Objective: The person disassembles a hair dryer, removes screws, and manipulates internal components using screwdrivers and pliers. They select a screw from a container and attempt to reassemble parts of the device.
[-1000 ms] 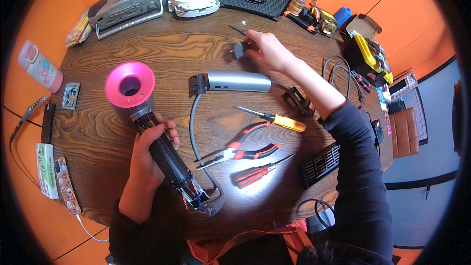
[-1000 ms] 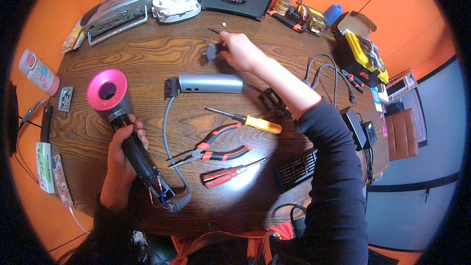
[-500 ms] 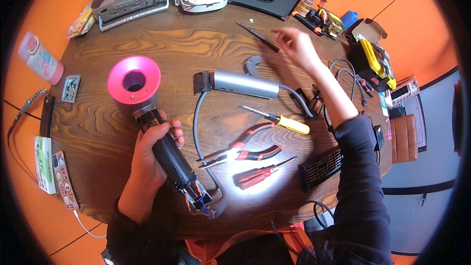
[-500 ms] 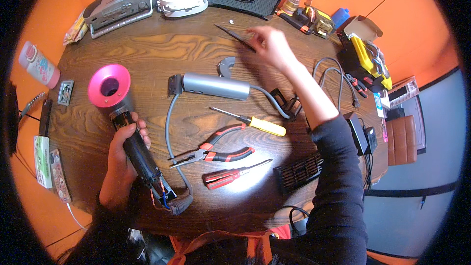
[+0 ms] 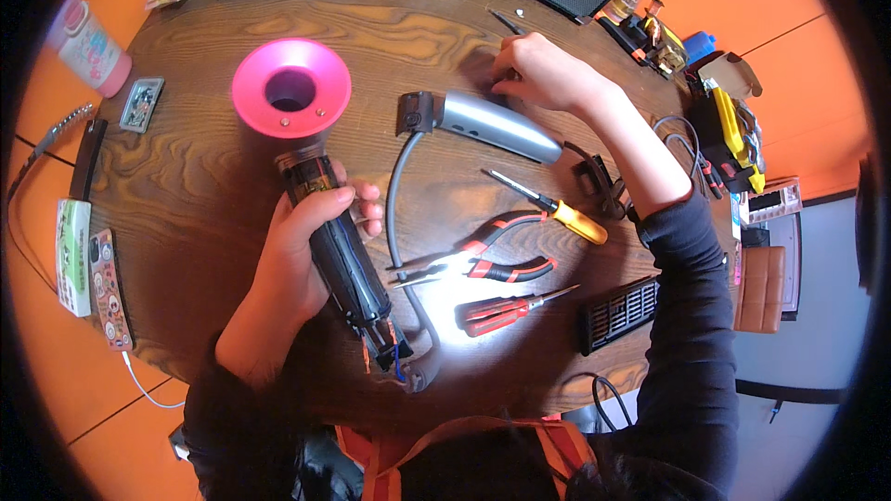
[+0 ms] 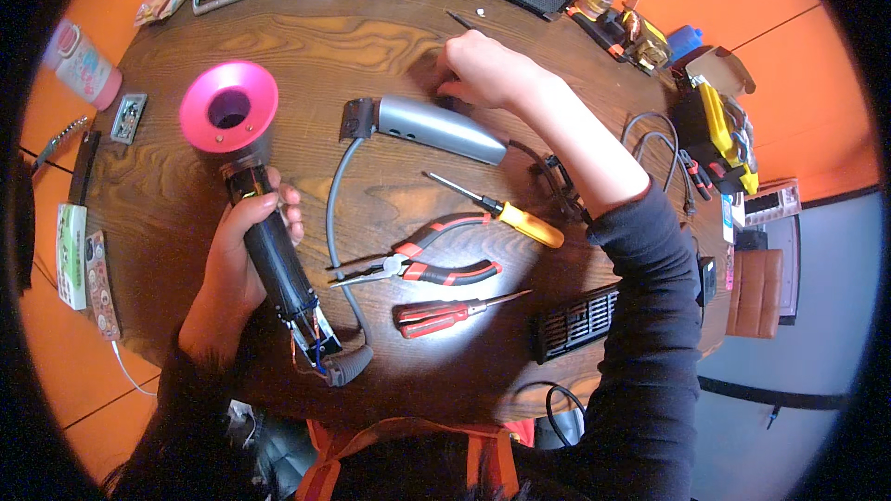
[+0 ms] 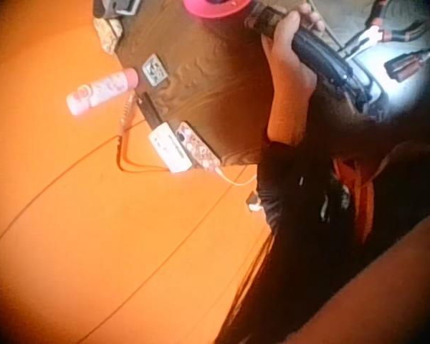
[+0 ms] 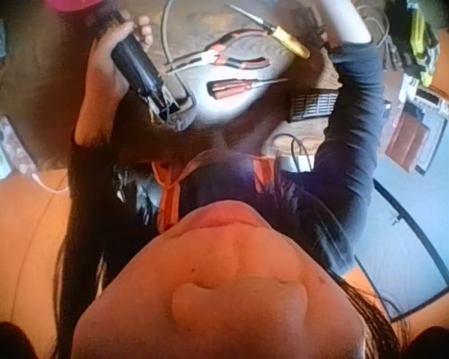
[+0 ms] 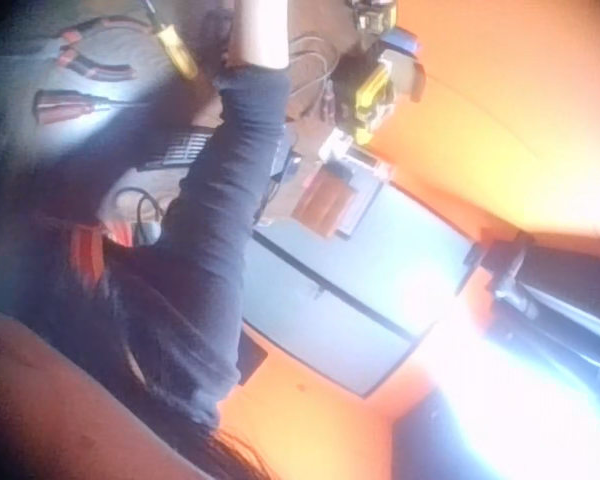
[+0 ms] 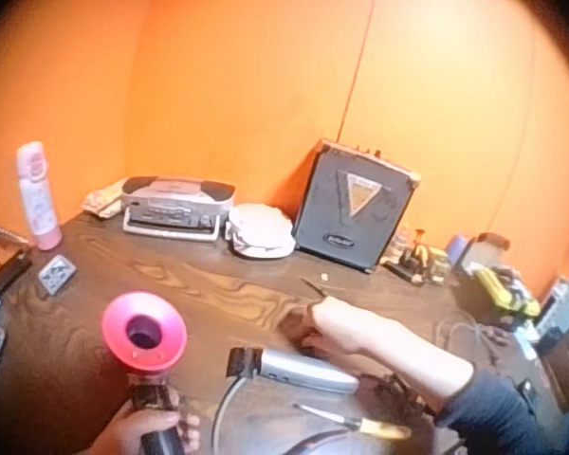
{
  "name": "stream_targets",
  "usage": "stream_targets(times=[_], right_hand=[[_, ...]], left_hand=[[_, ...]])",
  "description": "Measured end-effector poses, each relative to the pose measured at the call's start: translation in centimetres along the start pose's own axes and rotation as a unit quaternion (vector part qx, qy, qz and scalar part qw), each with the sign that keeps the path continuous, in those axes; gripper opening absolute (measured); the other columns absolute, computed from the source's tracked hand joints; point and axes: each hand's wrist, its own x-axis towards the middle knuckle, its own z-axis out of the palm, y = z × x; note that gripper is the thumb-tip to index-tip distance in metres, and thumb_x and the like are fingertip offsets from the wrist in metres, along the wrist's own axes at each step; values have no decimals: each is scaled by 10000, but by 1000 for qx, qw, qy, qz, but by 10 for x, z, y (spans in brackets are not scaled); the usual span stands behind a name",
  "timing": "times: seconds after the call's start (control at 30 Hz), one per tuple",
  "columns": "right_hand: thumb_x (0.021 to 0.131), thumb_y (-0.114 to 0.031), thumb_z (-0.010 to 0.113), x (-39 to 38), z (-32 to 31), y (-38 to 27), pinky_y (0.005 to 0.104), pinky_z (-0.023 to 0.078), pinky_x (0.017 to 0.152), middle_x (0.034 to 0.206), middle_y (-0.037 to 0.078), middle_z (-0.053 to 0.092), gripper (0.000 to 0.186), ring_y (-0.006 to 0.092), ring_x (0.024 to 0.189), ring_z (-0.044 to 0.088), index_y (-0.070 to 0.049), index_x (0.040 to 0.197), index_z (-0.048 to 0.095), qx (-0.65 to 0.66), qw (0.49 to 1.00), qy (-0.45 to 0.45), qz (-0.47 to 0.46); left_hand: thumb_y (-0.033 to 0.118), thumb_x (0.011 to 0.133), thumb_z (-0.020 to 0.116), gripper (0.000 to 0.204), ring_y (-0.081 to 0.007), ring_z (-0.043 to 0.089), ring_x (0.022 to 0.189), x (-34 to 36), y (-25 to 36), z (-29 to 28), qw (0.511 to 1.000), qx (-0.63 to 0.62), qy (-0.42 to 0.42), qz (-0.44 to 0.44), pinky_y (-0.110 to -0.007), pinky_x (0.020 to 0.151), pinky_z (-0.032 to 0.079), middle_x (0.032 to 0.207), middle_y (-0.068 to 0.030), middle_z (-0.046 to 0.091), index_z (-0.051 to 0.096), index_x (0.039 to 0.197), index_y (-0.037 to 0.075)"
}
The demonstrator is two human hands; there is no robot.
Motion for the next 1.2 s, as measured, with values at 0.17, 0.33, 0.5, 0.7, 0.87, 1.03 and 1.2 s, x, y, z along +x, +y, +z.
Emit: stream_targets(times=[0.17,0.33,0.5,0.7,0.87,1.03,1.2], right_hand=[[688,-58,585,4,4,-21,380,477,673,769,210,581,107,344,760,575,11,762,618,-92,989,5,114],[701,-41,520,1,10,-29,384,489,686,796,217,596,121,340,805,588,36,723,611,-140,985,61,78],[743,-80,487,-4,15,-22,390,487,683,800,220,593,161,350,788,584,21,729,612,-165,981,39,93],[732,-26,521,-12,16,-16,411,490,672,805,262,572,107,388,804,566,56,746,588,-103,983,49,144],[715,14,478,-13,19,-22,413,485,673,808,256,572,109,389,798,566,50,753,574,-133,980,64,131],[704,5,486,-14,24,-16,415,469,706,818,213,583,93,383,815,561,44,737,564,-168,979,80,85],[731,-41,511,-13,22,-8,395,459,691,777,199,588,107,368,769,566,30,766,583,-114,984,103,87]], left_hand=[[103,766,550,201,-196,539,776,0,0,0,1000,2,-8,8,-314,715,440,876,-127,556,438,922,44],[129,772,561,287,-149,522,793,1,-1,-1,999,-5,-40,1,-273,714,443,900,-74,536,443,1030,82],[70,778,569,167,-184,565,805,3,-2,-1,999,-34,-36,-17,-300,718,457,877,-106,572,444,888,73],[158,816,573,161,-195,575,821,3,-5,0,991,-62,-115,17,-320,751,478,888,-109,567,460,897,77],[391,851,486,310,-217,573,837,6,-5,-2,982,-42,-174,62,-345,753,478,955,-136,561,445,916,90],[493,831,434,404,-227,572,841,7,-3,-3,971,-30,-225,78,-346,738,471,990,-147,552,430,954,108],[536,822,397,457,-213,568,819,7,-5,-5,958,-14,-277,68,-329,708,460,1005,-138,544,413,997,114]])
